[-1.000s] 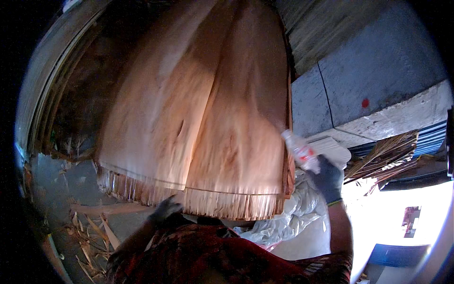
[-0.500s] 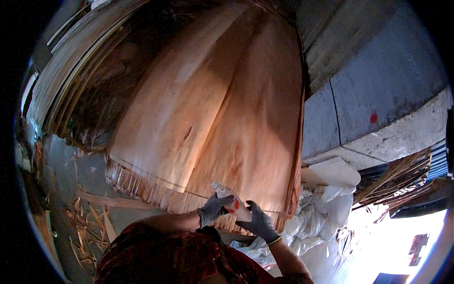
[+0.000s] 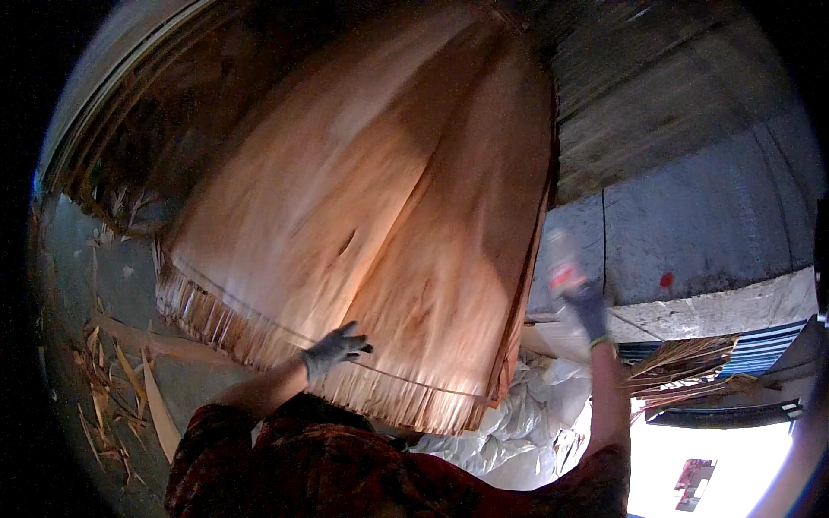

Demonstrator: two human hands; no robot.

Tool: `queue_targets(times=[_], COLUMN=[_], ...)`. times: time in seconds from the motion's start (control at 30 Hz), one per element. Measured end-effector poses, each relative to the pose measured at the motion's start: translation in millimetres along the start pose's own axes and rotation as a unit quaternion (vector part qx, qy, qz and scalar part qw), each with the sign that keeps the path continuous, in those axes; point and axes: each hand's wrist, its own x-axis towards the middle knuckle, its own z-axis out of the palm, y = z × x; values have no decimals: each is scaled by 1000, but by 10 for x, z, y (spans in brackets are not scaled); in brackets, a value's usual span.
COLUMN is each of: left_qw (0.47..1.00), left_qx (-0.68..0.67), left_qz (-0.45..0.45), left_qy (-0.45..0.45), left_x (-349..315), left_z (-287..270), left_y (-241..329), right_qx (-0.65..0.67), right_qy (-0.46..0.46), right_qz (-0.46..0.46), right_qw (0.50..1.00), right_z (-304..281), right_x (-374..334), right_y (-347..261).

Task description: The person wipes the surface of a large, curved wooden object using a plastic bottle. They repeatedly rub the bottle against the wood's surface, moving from one section to another in a repetitive manner.

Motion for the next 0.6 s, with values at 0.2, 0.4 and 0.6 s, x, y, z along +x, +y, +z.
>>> queue_targets(times=[0.2,0.4,0.6], left_qw=[987,974,975], left_qx=[-45,-113,50], left_qz=[-38,-77,-111], left_qy=[149,183,188], left_x=[-315,-561,-627], left_z=[-1090,-1317,-1268], left_y=[-608,-987,-904], right_qx=[-17,-91,-30], right_qy=[6,-287,-441], right_qz=[304,299,369], right_qw=[953,906,818], right_z=[-748,-525,-372], right_x=[450,-1349,-2871], right_y=[329,-500,-1371])
